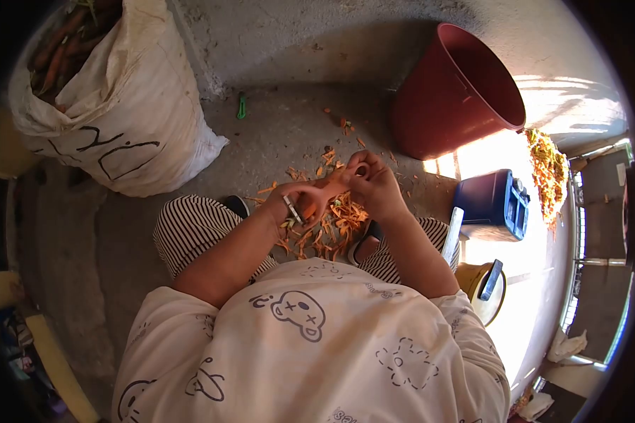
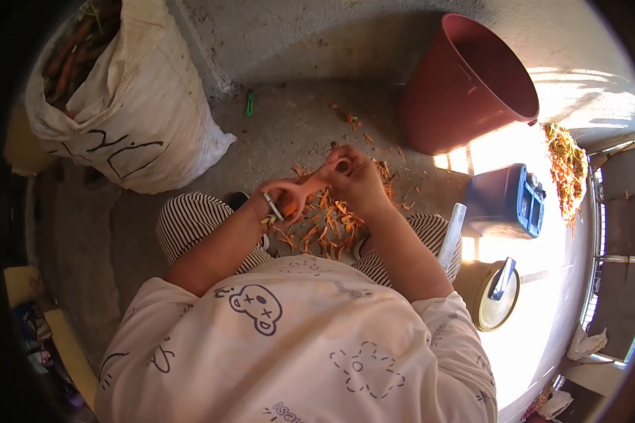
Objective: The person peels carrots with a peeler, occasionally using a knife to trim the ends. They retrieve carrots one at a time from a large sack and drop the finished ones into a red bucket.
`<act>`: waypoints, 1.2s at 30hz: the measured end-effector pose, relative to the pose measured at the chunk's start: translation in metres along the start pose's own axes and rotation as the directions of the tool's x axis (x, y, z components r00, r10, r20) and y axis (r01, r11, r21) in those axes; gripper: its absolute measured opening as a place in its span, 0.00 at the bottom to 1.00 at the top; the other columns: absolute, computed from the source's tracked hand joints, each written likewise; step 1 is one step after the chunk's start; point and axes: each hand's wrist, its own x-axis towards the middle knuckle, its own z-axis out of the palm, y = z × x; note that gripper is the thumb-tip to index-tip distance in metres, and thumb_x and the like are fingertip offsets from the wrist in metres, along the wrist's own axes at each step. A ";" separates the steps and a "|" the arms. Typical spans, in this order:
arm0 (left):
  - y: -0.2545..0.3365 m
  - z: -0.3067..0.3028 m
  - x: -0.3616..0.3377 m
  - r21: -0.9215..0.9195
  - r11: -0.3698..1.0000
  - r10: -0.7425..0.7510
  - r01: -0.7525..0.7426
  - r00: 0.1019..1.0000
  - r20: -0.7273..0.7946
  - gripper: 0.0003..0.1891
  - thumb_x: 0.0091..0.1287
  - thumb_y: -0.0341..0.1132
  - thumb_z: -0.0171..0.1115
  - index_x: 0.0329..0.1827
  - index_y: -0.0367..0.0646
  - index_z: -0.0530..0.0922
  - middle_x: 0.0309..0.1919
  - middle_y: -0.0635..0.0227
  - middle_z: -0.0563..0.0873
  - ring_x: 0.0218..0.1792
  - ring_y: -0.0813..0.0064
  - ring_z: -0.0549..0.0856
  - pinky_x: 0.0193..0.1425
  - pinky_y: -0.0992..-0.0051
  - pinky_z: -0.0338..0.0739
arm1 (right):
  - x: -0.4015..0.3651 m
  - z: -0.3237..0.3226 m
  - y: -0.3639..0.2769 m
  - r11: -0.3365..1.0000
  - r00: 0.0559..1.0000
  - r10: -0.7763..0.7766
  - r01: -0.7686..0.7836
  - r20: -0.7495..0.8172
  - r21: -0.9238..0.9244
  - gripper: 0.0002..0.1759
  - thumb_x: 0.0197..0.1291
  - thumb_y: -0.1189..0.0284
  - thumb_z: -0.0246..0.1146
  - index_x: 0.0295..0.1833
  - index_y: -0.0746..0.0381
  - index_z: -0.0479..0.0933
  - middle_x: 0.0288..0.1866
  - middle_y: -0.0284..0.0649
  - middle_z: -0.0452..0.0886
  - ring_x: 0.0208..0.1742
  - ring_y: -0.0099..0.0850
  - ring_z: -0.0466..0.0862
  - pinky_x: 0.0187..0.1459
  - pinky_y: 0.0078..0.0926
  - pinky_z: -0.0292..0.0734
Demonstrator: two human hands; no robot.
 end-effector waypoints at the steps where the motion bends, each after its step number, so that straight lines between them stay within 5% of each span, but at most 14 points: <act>1: 0.000 -0.001 -0.003 -0.013 1.000 0.007 -0.006 0.997 0.080 0.14 0.64 0.39 0.43 0.43 0.38 0.69 0.27 0.62 0.75 0.22 0.73 0.75 0.17 0.78 0.69 | 0.005 -0.010 0.002 1.000 1.000 0.002 -0.002 -0.014 -0.001 0.09 0.50 0.80 0.59 0.36 0.60 0.67 0.23 0.31 0.71 0.15 0.14 0.64 0.13 0.12 0.53; 3: 0.003 0.000 -0.007 -0.081 0.995 -0.046 0.053 0.995 0.085 0.15 0.64 0.41 0.44 0.46 0.39 0.67 0.28 0.62 0.74 0.25 0.75 0.74 0.21 0.79 0.70 | 0.023 -0.051 0.011 0.998 0.971 -0.051 0.043 -0.234 -0.039 0.08 0.51 0.78 0.59 0.36 0.61 0.67 0.21 0.31 0.70 0.16 0.15 0.64 0.13 0.13 0.56; 5: 0.006 0.001 -0.013 -0.061 0.996 -0.065 0.071 0.993 0.100 0.16 0.64 0.42 0.44 0.48 0.40 0.65 0.30 0.63 0.73 0.27 0.75 0.74 0.24 0.81 0.70 | 0.048 -0.137 0.028 0.524 0.806 -0.488 -0.035 -0.333 -0.851 0.08 0.52 0.76 0.58 0.37 0.61 0.67 0.23 0.32 0.71 0.16 0.16 0.65 0.14 0.13 0.58; 7: 0.013 -0.002 -0.021 0.050 0.998 -0.043 0.037 0.992 0.119 0.18 0.64 0.43 0.45 0.51 0.41 0.63 0.31 0.63 0.72 0.29 0.76 0.73 0.26 0.81 0.70 | 0.038 -0.147 0.009 0.838 0.747 -0.273 -0.126 -0.607 -0.531 0.09 0.51 0.75 0.59 0.38 0.61 0.67 0.25 0.33 0.72 0.16 0.16 0.65 0.14 0.11 0.58; 12: 0.008 -0.004 -0.006 -0.100 0.989 -0.093 0.106 0.988 0.124 0.17 0.64 0.43 0.47 0.50 0.41 0.64 0.31 0.63 0.72 0.28 0.75 0.73 0.25 0.80 0.70 | 0.014 -0.053 -0.010 0.984 0.948 -0.135 0.163 -0.290 0.077 0.10 0.51 0.77 0.60 0.38 0.61 0.67 0.25 0.32 0.72 0.15 0.15 0.65 0.13 0.10 0.57; 17: -0.003 -0.018 0.007 0.081 0.996 -0.043 0.029 0.981 0.188 0.17 0.63 0.43 0.47 0.49 0.40 0.64 0.31 0.63 0.72 0.28 0.75 0.73 0.24 0.81 0.70 | -0.005 0.004 -0.002 0.999 1.000 -0.015 0.015 -0.001 -0.031 0.10 0.48 0.78 0.61 0.35 0.61 0.68 0.24 0.31 0.73 0.18 0.16 0.68 0.15 0.12 0.61; 20: 0.003 -0.004 -0.008 -0.027 0.996 -0.070 0.082 0.948 0.311 0.18 0.63 0.43 0.47 0.50 0.39 0.64 0.32 0.61 0.73 0.28 0.75 0.73 0.25 0.80 0.71 | 0.020 -0.057 0.016 0.998 0.990 -0.057 0.061 -0.131 0.031 0.11 0.48 0.76 0.62 0.38 0.63 0.68 0.26 0.34 0.74 0.19 0.17 0.71 0.16 0.14 0.64; 22: 0.005 -0.007 -0.013 -0.106 0.985 -0.101 0.135 0.955 0.277 0.18 0.63 0.42 0.48 0.50 0.39 0.63 0.33 0.60 0.73 0.28 0.75 0.73 0.25 0.80 0.71 | 0.036 -0.110 0.018 0.925 0.852 -0.215 0.021 -0.478 -0.379 0.11 0.49 0.75 0.62 0.37 0.59 0.67 0.23 0.30 0.71 0.15 0.16 0.65 0.14 0.12 0.58; 23: 0.008 -0.009 -0.014 -0.084 0.988 -0.103 0.128 0.960 0.259 0.18 0.63 0.42 0.48 0.50 0.39 0.63 0.34 0.60 0.73 0.29 0.75 0.73 0.25 0.80 0.71 | 0.040 -0.143 0.018 0.803 0.789 -0.216 -0.191 -0.575 -0.564 0.12 0.49 0.74 0.62 0.37 0.59 0.67 0.24 0.32 0.72 0.15 0.16 0.65 0.14 0.12 0.59; 24: 0.011 -0.010 -0.015 -0.061 0.990 -0.108 0.126 0.965 0.241 0.18 0.63 0.41 0.48 0.50 0.39 0.63 0.34 0.60 0.73 0.29 0.75 0.73 0.25 0.80 0.72 | 0.040 -0.157 0.021 0.929 0.734 -0.203 -0.064 -0.648 -0.363 0.12 0.49 0.74 0.62 0.37 0.60 0.67 0.25 0.33 0.72 0.16 0.16 0.65 0.14 0.12 0.59; 27: 0.008 -0.008 -0.015 -0.069 0.991 -0.099 0.112 0.981 0.167 0.18 0.63 0.41 0.47 0.50 0.39 0.64 0.34 0.60 0.73 0.28 0.74 0.73 0.25 0.79 0.72 | 0.023 -0.101 -0.006 0.964 0.814 -0.200 0.064 -0.545 -0.257 0.11 0.50 0.75 0.61 0.37 0.60 0.66 0.26 0.33 0.73 0.16 0.16 0.66 0.14 0.12 0.58; 32: 0.003 -0.001 -0.006 0.028 0.998 -0.056 0.052 0.984 0.167 0.19 0.64 0.43 0.45 0.48 0.36 0.66 0.27 0.62 0.75 0.24 0.73 0.76 0.22 0.77 0.72 | -0.008 0.002 -0.007 0.990 0.998 -0.051 0.047 -0.031 -0.133 0.11 0.48 0.79 0.60 0.38 0.59 0.67 0.25 0.30 0.72 0.17 0.14 0.66 0.15 0.10 0.58; 34: 0.002 0.001 -0.008 0.158 0.987 -0.004 0.004 1.000 0.001 0.18 0.64 0.43 0.45 0.48 0.37 0.66 0.26 0.62 0.75 0.25 0.73 0.76 0.22 0.77 0.73 | -0.003 -0.002 -0.002 0.983 0.998 -0.034 0.024 -0.052 -0.183 0.11 0.48 0.80 0.60 0.37 0.59 0.67 0.24 0.29 0.71 0.17 0.13 0.66 0.15 0.10 0.58; 36: 0.002 0.003 -0.011 0.037 0.997 -0.067 0.064 0.992 0.102 0.18 0.64 0.43 0.45 0.48 0.37 0.66 0.26 0.63 0.74 0.24 0.73 0.76 0.22 0.79 0.73 | 0.011 -0.028 0.008 0.962 0.993 -0.069 0.040 -0.098 -0.270 0.11 0.48 0.79 0.60 0.37 0.60 0.67 0.24 0.30 0.72 0.17 0.14 0.67 0.16 0.11 0.60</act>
